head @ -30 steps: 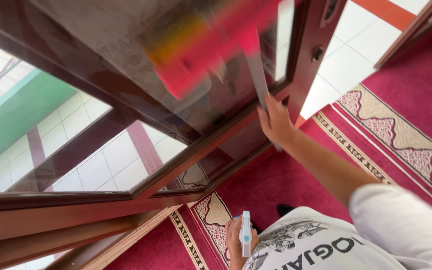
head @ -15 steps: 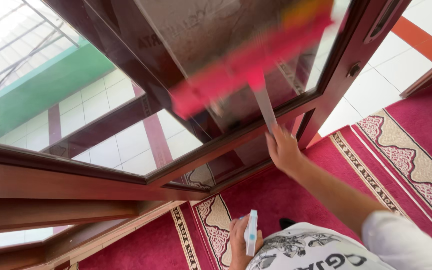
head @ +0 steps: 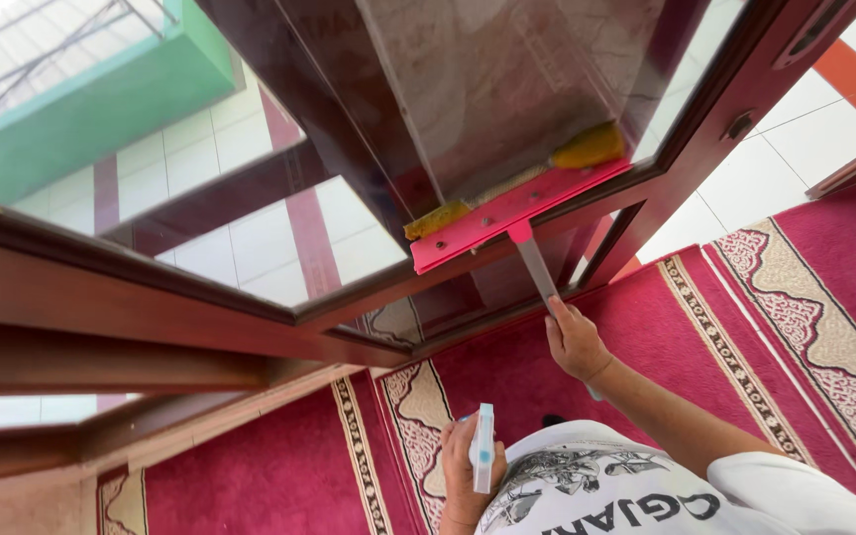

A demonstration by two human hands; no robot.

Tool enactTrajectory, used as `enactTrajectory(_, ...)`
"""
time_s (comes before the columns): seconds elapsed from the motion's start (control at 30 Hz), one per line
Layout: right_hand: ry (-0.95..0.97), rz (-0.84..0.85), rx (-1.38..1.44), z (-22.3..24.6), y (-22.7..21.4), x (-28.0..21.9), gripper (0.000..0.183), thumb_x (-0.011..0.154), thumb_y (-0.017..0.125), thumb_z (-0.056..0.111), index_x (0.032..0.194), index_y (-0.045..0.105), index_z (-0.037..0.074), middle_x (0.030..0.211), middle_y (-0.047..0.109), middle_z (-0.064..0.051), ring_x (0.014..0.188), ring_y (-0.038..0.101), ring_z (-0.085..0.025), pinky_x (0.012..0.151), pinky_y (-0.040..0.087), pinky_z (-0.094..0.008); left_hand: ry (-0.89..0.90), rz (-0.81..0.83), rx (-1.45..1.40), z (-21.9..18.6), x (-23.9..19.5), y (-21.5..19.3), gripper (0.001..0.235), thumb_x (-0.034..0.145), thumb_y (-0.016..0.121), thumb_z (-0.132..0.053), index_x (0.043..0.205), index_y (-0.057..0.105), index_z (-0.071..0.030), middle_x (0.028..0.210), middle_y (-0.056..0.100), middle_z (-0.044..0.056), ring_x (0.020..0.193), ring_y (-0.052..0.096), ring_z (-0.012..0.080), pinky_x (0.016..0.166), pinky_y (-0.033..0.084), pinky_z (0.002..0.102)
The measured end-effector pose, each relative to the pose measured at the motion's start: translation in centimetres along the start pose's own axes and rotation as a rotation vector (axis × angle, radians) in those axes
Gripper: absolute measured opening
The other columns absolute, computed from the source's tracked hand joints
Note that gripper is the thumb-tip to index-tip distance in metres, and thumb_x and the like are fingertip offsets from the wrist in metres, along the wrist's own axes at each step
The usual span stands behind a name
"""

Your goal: The person cleans a glass door and window panels using a squeegee and spray bottle, spraying cleaner and wiping the surfaces in downward motions.

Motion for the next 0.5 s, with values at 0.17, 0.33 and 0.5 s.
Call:
enactTrajectory(0.17, -0.074, 0.039, 0.154, 2.4, -1.6, 5.5, 0.045, 0.097, 0.060, -0.001, 0.139, 0.046, -0.007, 0.092, 0.064, -0.023, 0.075, 0.065, -0.039, 0.060, 0.052, -0.045, -0.079, 0.001, -0.049, -2.8, -0.8, 0.2, 0.057, 0.073, 0.077, -0.007, 0.127, 0.061, -0.002, 0.116, 0.070, 0.015, 0.102, 0.066, 0.0352, 0.099, 0.048, 0.047)
enactTrajectory(0.33, -0.201, -0.132, 0.139, 7.7, -3.3, 18.3, 0.054, 0.103, 0.061, -0.004, 0.151, 0.038, -0.006, 0.081, 0.057, -0.021, 0.064, 0.055, -0.036, 0.058, 0.043, -0.042, -0.111, -0.027, -0.047, -4.0, -3.3, 0.2, 0.058, 0.073, 0.077, -0.006, 0.128, 0.061, -0.002, 0.116, 0.070, 0.015, 0.102, 0.066, 0.0352, 0.099, 0.048, 0.048)
enactTrajectory(0.5, -0.287, -0.242, 0.228, 10.0, -1.4, 19.6, 0.054, 0.108, 0.056, -0.006, 0.156, 0.030, -0.005, 0.084, 0.057, -0.018, 0.063, 0.054, -0.029, 0.060, 0.046, -0.037, -0.080, -0.110, -0.055, -2.5, -6.1, -0.5, 0.060, 0.073, 0.076, -0.003, 0.131, 0.059, -0.002, 0.106, 0.070, 0.010, 0.096, 0.068, 0.0293, 0.100, 0.048, 0.047)
Point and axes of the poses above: each hand's wrist, its own x-axis towards the middle knuckle, its own y-axis out of the palm, z = x × y, the point moved 1 cm from there along x, towards the middle knuckle
